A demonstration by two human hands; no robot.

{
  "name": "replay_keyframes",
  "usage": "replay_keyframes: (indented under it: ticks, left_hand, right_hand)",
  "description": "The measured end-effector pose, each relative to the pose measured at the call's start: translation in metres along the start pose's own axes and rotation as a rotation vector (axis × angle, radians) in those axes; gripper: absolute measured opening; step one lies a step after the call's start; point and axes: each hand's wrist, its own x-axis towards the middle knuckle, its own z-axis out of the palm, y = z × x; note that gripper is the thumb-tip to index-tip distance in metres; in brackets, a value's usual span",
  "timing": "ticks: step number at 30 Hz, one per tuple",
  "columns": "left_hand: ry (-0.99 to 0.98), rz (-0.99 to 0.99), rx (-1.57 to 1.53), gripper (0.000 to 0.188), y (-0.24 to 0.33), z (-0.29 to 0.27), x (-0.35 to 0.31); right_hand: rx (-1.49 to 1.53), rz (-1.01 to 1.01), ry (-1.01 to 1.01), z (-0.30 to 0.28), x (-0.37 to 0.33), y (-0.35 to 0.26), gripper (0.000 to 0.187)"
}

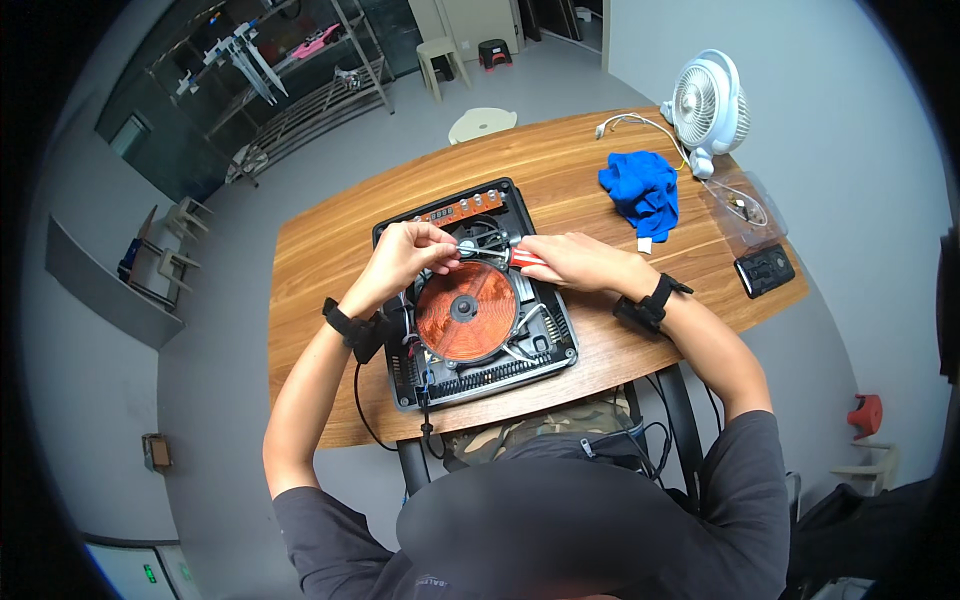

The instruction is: The person assembles an electronic device on a wooden table. They connect wires to a copper-colored circular component, secure a circuit board with a screwdriver, and flip the device to inspect the underside.

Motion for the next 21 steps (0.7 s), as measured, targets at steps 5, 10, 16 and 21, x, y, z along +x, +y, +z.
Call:
replay_keyframes:
  ticks: [5,10,16,21]
  left_hand:
    - [-0.014,0.083,0.12,0.012,-0.004,0.001,-0.002]
    - [-0.058,0.132,0.293,0.026,0.002,0.002,-0.004]
    - [0.067,0.231,0.597,0.052,-0.003,-0.016,0.01]
    - [0.016,0.313,0.922,0.049,-0.033,-0.034,0.03]
  right_hand:
    - [0.031,-0.044,0.001,0.002,-0.002,0.002,0.034]
    - [0.099,-0.073,0.005,0.0,-0.003,0.005,0.037]
    - [0.103,-0.03,0.098,-0.032,-0.012,0.009,0.037]
    - [0.046,0.045,0.105,-0.102,-0.015,0.019,0.034]
